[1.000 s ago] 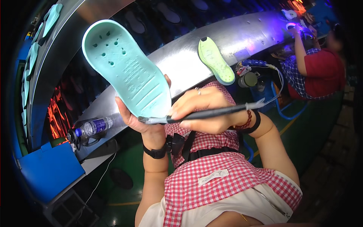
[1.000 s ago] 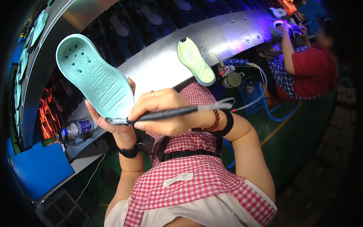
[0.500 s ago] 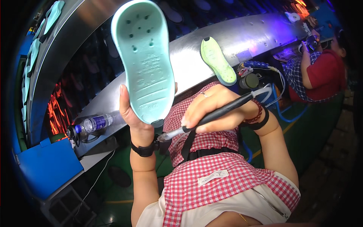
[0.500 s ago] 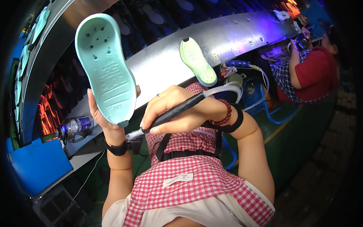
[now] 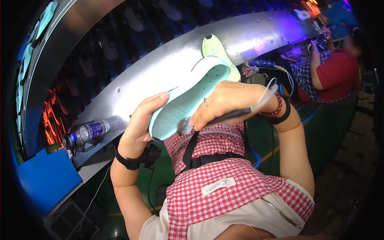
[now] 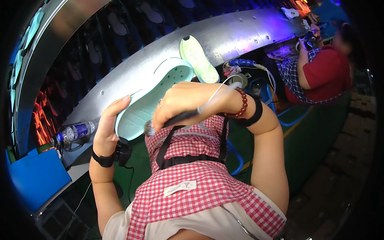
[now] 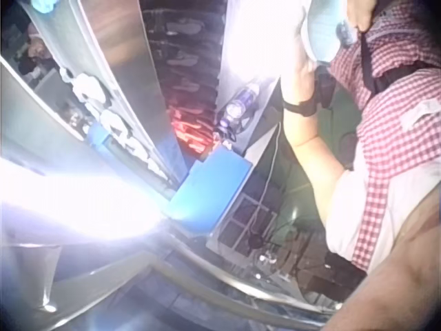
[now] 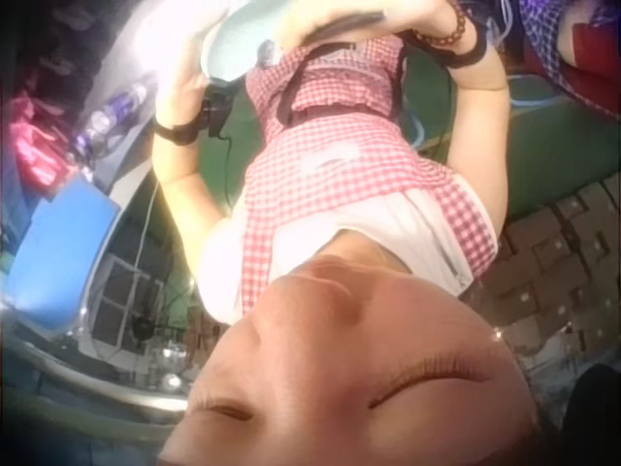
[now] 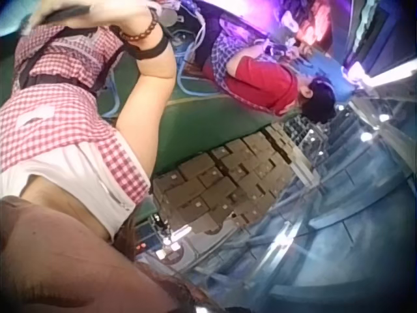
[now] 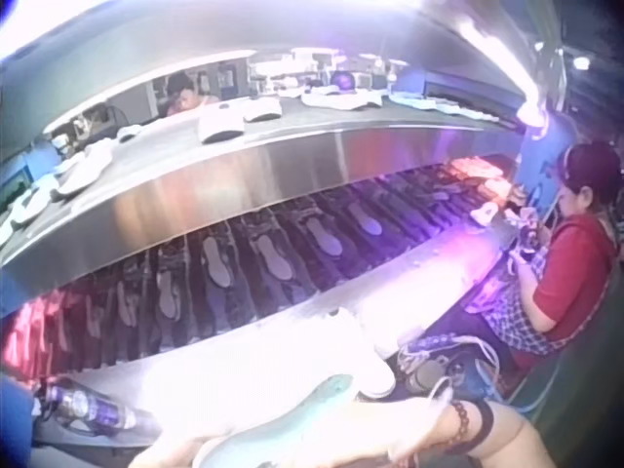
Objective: Applying adhesive or a treatment substance to the bottom of shoe soles using a brush on an industrial conveyor line.
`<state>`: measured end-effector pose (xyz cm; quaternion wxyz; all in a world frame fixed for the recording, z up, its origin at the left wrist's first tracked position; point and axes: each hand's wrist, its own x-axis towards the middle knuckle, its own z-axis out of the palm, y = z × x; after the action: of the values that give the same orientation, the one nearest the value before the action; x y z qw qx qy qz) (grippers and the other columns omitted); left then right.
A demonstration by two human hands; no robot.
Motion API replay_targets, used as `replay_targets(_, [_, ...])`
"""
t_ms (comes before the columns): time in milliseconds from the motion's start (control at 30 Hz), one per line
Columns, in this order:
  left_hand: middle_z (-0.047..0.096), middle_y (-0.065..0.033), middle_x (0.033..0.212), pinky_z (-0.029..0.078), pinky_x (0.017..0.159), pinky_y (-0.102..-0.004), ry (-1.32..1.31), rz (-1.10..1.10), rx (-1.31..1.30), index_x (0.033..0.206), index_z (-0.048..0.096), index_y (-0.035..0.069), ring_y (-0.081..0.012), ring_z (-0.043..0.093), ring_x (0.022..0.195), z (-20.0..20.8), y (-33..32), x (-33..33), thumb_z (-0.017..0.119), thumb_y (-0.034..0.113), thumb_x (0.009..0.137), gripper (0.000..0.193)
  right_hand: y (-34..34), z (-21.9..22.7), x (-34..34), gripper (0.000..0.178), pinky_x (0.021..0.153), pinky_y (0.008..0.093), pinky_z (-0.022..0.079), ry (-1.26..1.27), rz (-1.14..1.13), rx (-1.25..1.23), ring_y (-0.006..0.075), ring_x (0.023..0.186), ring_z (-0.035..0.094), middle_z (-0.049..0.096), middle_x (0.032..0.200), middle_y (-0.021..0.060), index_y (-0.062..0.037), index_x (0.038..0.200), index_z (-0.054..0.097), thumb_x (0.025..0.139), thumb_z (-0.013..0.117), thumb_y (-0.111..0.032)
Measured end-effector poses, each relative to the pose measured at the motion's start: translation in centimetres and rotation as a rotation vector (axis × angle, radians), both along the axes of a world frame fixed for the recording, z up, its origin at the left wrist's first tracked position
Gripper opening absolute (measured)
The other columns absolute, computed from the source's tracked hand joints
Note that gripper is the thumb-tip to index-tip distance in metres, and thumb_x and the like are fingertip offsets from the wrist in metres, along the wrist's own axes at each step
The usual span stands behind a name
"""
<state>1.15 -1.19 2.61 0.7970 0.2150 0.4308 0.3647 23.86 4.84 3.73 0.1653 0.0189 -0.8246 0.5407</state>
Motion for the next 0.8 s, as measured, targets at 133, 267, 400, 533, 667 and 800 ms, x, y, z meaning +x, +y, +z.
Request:
replay_targets(133, [0.06, -0.0149, 0.102, 0.05, 0.075, -0.0252, 0.035, 0.038, -0.027, 0.115, 0.051, -0.008, -0.017, 0.061, 0.086, 0.0, -0.4, -0.1, 0.054, 0.023, 0.086, 0.042, 0.7, 1.5, 0.5, 0.018, 0.071, 0.0347, 0.048, 0.002, -0.061, 0.083, 0.0273, 0.085, 0.062, 0.065, 0.092, 0.0113, -0.0041, 0.093, 0.062, 0.075, 0.059, -0.006])
replay_targets(267, [0.06, -0.0142, 0.102, 0.049, 0.075, -0.0248, 0.05, -0.015, 0.038, 0.116, 0.05, -0.007, -0.0157, 0.061, 0.086, -0.4, -0.3, -0.6, 0.054, 0.024, 0.087, 0.043, 0.9, 1.2, 1.4, 0.019, 0.071, 0.0349, 0.048, -0.185, -0.066, 0.189, 0.0278, 0.084, 0.062, 0.065, 0.091, 0.0113, -0.0043, 0.093, 0.062, 0.074, 0.058, -0.004])
replay_targets(400, [0.06, -0.0138, 0.104, 0.049, 0.076, -0.0247, 0.044, 0.003, 0.025, 0.118, 0.048, -0.007, -0.0154, 0.06, 0.088, -1.3, -1.0, -1.4, 0.054, 0.025, 0.087, 0.045, 1.2, 1.7, 1.8, 0.019, 0.072, 0.035, 0.048, -0.226, -0.083, 0.216, 0.028, 0.084, 0.062, 0.065, 0.09, 0.0113, -0.0034, 0.094, 0.061, 0.075, 0.058, -0.003])
replay_targets(533, [0.059, -0.0147, 0.105, 0.05, 0.075, -0.0243, 0.143, 0.01, 0.116, 0.12, 0.047, -0.008, -0.0157, 0.06, 0.087, -1.4, -0.8, -1.3, 0.053, 0.026, 0.087, 0.047, 1.9, -0.9, 2.5, 0.02, 0.074, 0.0346, 0.048, -0.105, -0.151, 0.16, 0.0283, 0.086, 0.061, 0.064, 0.091, 0.0135, -0.0022, 0.094, 0.061, 0.075, 0.06, -0.005])
replay_targets(667, [0.058, -0.0163, 0.107, 0.048, 0.083, -0.0313, 0.016, 0.153, 0.119, 0.122, 0.044, -0.008, -0.0209, 0.061, 0.091, -2.3, -1.5, -2.0, 0.046, 0.026, 0.089, 0.047, 1.0, -1.0, 2.8, 0.022, 0.072, 0.0288, 0.049, -0.22, -0.219, 0.061, 0.0219, 0.081, 0.062, 0.065, 0.091, 0.0123, -0.001, 0.099, 0.062, 0.077, 0.062, -0.007])
replay_targets(800, [0.056, -0.0203, 0.112, 0.045, 0.088, -0.0406, -0.385, 0.362, -0.079, 0.118, 0.046, -0.007, -0.0298, 0.059, 0.096, -5.2, -1.4, 0.0, 0.038, 0.03, 0.09, 0.047, -1.6, -1.2, -0.1, 0.018, 0.066, 0.0252, 0.052, -0.116, -0.415, -0.585, 0.0152, 0.074, 0.063, 0.064, 0.089, 0.0132, 0.004, 0.097, 0.062, 0.08, 0.059, 0.0])
